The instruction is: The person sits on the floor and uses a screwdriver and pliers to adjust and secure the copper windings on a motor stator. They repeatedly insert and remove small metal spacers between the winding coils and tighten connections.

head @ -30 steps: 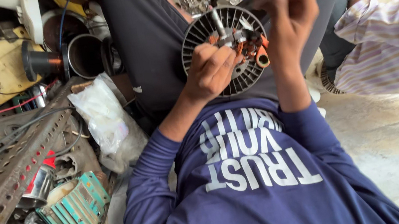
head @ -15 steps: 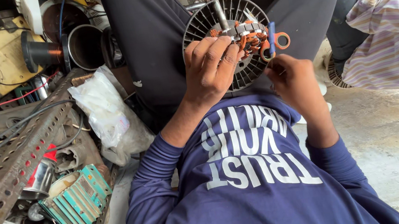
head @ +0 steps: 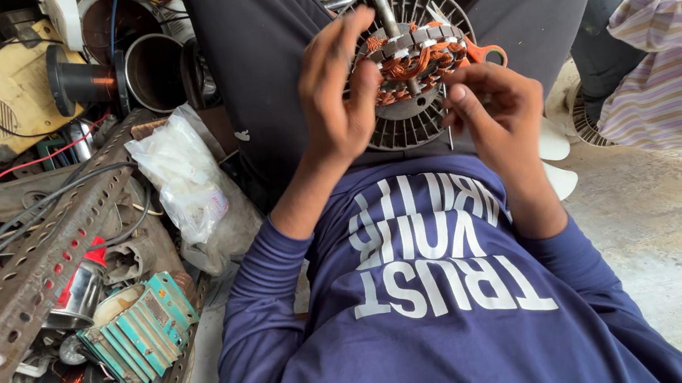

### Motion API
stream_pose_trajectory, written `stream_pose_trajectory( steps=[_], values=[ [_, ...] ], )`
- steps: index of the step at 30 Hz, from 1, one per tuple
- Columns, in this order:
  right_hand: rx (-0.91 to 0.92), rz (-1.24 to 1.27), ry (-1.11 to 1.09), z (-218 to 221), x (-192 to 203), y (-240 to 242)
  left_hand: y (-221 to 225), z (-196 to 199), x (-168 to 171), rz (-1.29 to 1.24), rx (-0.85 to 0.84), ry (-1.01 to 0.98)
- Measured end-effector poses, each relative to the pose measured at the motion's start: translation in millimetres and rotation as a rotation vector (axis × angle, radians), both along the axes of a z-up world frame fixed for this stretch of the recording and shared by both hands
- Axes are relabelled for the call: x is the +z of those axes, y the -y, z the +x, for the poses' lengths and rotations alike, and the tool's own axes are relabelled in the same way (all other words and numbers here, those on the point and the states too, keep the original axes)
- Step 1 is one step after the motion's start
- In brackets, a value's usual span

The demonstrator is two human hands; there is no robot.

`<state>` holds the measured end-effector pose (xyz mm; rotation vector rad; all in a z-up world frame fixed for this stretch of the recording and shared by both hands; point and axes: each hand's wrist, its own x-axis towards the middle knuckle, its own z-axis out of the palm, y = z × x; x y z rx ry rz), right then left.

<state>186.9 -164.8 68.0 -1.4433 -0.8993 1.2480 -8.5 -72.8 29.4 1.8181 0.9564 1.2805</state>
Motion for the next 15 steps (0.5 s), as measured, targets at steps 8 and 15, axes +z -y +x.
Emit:
stream_pose_trajectory(
  steps=[8, 15],
  values=[
    [-0.140, -0.030, -0.502, -37, 0, -7, 5, 11, 9, -0.540, -0.237, 0.308],
    [-0.206, -0.024, -0.480, -38, 6, -4, 38, 17, 24, -0.305, -0.107, 0.155]
  ],
)
